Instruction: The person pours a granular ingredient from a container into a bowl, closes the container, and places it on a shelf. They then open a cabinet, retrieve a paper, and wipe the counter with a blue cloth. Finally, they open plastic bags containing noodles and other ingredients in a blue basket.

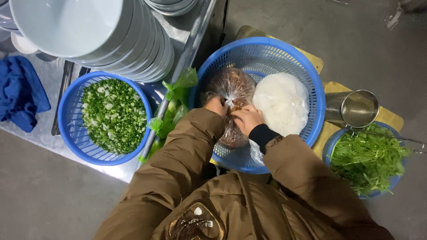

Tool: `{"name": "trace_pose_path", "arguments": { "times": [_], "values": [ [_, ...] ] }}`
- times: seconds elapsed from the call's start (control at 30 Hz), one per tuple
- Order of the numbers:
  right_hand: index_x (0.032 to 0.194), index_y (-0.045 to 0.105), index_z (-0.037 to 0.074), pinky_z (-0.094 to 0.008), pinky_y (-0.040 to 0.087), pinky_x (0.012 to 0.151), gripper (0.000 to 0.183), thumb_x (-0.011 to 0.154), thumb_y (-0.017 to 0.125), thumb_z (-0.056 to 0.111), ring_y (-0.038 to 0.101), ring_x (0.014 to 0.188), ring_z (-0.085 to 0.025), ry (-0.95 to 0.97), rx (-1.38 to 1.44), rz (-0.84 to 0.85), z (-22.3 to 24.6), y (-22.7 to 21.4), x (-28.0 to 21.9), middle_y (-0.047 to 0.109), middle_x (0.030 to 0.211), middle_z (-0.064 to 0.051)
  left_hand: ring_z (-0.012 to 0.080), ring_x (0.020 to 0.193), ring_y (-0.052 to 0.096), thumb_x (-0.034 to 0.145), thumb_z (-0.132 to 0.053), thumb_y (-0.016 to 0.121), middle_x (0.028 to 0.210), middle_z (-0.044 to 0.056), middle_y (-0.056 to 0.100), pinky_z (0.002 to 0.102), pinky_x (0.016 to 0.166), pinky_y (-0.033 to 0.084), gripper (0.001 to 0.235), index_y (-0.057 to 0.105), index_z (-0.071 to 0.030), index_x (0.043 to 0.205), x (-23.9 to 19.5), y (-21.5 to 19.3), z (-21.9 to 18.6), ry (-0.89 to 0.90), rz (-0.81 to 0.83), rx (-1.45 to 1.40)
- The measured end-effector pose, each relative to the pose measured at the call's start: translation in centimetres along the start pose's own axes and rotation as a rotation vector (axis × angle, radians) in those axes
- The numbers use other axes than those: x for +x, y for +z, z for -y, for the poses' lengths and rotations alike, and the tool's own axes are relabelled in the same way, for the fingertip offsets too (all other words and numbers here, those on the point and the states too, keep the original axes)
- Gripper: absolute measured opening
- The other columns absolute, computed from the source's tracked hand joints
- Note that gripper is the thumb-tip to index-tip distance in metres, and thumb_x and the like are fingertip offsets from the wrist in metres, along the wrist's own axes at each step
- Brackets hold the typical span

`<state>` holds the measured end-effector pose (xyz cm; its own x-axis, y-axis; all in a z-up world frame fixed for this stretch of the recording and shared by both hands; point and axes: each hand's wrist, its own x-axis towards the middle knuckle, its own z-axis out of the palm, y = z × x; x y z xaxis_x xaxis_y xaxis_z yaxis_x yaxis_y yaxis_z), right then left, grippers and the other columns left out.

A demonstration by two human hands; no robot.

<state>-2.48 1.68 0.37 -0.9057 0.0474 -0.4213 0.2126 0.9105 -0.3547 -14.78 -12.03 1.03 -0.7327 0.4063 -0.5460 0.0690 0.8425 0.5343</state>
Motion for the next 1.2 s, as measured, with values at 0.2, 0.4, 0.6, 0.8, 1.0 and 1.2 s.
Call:
{"name": "trace_pose_path", "arguments": {
  "times": [0.2,0.4,0.6,0.8,1.0,1.2],
  "values": [
    [0.112,0.060,0.025,-0.040,0.039,0.096,0.022,0.093,0.049,0.025,0.052,0.106,-0.017,0.100,0.262,-0.186,0.6,-0.7,1.0,0.068,0.094,0.005,0.0305,0.090,0.065,0.078,-0.023,0.065,0.081,0.012,0.066,0.041,0.080,0.052,0.014,0.065,-0.009,0.079,0.9,0.0,0.7,-0.032,-0.012,-0.246],
    [0.099,0.065,0.024,-0.036,0.046,0.085,0.012,0.091,0.057,0.027,0.057,0.093,-0.021,0.039,0.305,-0.432,0.1,-0.2,3.0,0.067,0.090,0.000,0.0298,0.093,0.066,0.077,-0.021,0.059,0.085,0.011,0.070,0.039,0.080,0.052,0.014,0.070,-0.014,0.076,4.2,2.7,3.1,-0.007,-0.003,-0.198],
    [0.108,0.065,0.021,-0.038,0.048,0.086,0.020,0.095,0.051,0.023,0.061,0.095,-0.026,0.107,0.383,-0.328,0.4,-0.6,5.0,0.066,0.098,-0.004,0.0230,0.096,0.066,0.080,-0.023,0.064,0.092,0.005,0.071,0.037,0.085,0.053,0.015,0.072,-0.013,0.088,3.1,2.5,2.4,-0.061,0.029,-0.178],
    [0.114,0.064,0.014,-0.033,0.032,0.104,0.029,0.093,0.049,0.028,0.055,0.109,-0.030,0.217,0.353,-0.207,3.1,-2.9,5.0,0.064,0.110,-0.012,0.0214,0.102,0.064,0.082,-0.021,0.065,0.097,0.003,0.071,0.034,0.088,0.052,0.014,0.071,-0.017,0.094,3.4,2.8,2.8,0.005,0.018,-0.165],
    [0.070,0.055,0.021,-0.032,0.037,0.075,0.016,0.078,0.062,0.033,0.056,0.082,-0.017,-0.058,-0.317,-0.152,1.7,-2.6,7.4,0.052,0.075,0.004,0.0240,0.103,0.063,0.084,-0.019,0.065,0.100,0.007,0.070,0.037,0.091,0.050,0.016,0.069,-0.015,0.099,4.3,4.9,4.0,0.088,-0.054,-0.226],
    [0.070,0.056,0.020,-0.034,0.038,0.076,0.016,0.078,0.061,0.032,0.056,0.075,-0.018,-0.110,-0.323,-0.020,2.4,-4.7,7.8,0.051,0.070,0.003,0.0174,0.100,0.064,0.085,-0.019,0.063,0.097,-0.002,0.069,0.034,0.090,0.050,0.015,0.069,-0.021,0.098,4.5,5.2,4.0,0.088,-0.069,-0.175]
  ]
}}
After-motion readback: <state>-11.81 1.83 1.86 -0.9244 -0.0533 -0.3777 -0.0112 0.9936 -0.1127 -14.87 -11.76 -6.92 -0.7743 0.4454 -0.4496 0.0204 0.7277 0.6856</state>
